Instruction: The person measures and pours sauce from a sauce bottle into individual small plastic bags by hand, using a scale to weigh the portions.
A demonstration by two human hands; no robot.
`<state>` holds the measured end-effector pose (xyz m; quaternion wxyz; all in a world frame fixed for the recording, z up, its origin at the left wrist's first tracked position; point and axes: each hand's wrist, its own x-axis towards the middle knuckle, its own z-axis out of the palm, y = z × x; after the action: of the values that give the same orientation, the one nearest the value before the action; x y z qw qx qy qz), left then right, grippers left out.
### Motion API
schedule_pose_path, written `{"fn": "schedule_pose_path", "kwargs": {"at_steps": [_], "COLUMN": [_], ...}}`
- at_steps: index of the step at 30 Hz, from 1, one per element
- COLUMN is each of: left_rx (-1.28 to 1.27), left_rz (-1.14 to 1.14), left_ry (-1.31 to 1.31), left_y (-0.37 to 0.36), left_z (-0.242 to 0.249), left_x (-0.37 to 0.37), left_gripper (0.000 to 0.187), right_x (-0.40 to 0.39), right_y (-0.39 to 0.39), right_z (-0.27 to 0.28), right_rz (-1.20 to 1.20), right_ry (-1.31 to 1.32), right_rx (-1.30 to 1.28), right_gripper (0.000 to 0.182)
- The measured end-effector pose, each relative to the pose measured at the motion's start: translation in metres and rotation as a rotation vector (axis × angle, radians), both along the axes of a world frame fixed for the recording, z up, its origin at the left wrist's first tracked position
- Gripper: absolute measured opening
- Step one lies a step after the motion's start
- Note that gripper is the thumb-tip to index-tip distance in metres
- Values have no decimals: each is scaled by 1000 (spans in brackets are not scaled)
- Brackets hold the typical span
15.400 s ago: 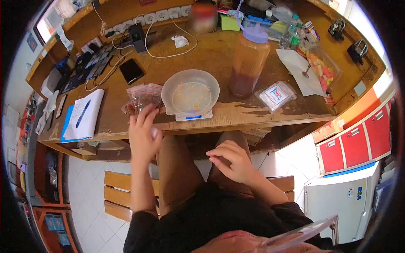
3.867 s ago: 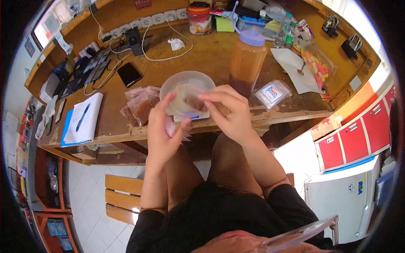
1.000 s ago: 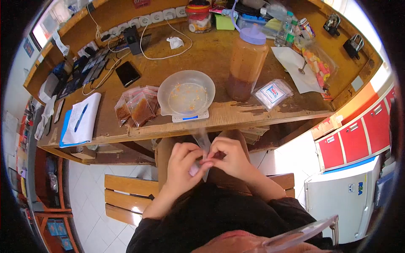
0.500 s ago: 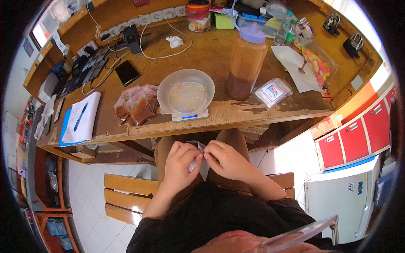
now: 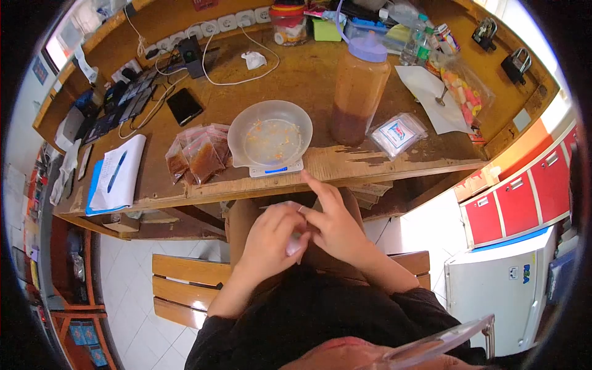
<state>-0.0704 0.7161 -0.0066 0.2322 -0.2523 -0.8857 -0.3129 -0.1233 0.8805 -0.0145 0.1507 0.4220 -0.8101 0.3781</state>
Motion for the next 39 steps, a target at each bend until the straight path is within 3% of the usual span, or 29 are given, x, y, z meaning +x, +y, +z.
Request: {"fn": "schedule_pose_path", "kwargs": {"at_steps": [3, 6, 8, 10, 13, 15, 16, 18, 19, 21, 22, 24, 25, 27, 30, 39], "left_rx": [3, -212, 33, 90, 687, 779, 869, 887, 893, 899, 936, 973, 968, 960, 1019, 1115], "left_rz": [97, 122, 65, 93, -180, -272, -368, -433, -477, -519, -566, -615, -660, -713, -662, -622], "left_ry": [35, 56, 100, 24, -296, -381, -458, -523, -523, -525, -548, -586, -588, -592, -675, -656], "left_y": [1, -6, -13, -16, -21, -20, -21, -27, -30, -33, -34, -35, -37, -37, -34, -33], "left_z": [10, 4, 2, 7, -3, 10, 16, 20, 22, 24, 25, 24, 23, 24, 28, 30], "left_x": [-4, -10, -17, -18, -25, -30, -32, -37, -40, -44, -44, -45, -47, -48, -46, -51], "left_gripper": [36, 52, 57, 60, 64, 67, 70, 72, 75, 78, 82, 86, 88, 90, 92, 98], "right_x": [-3, -11, -34, -76, -153, -170, -169, -159, -150, -129, -125, -116, -114, -115, -109, -94], "right_y": [8, 7, 16, 19, 28, 33, 33, 26, 26, 29, 30, 36, 39, 44, 47, 43], "right_z": [6, 12, 14, 33, 47, 53, 48, 44, 44, 58, 64, 75, 80, 94, 119, 159], "right_rz": [36, 192, 22, -375, -582, -65, -62, -296, -291, -216, -217, -128, -136, -74, -37, 91], "right_ry": [-84, -79, 225, 198, 231, -593, -590, -132, -129, 395, 389, 722, 716, 984, 1168, 1227], "right_rx": [-42, -117, -316, -631, -773, -796, -797, -576, -579, -294, -294, -77, -76, 51, 173, 270], "right_gripper": [27, 22, 27, 48, 63, 70, 70, 72, 72, 75, 75, 65, 65, 48, 33, 30]}}
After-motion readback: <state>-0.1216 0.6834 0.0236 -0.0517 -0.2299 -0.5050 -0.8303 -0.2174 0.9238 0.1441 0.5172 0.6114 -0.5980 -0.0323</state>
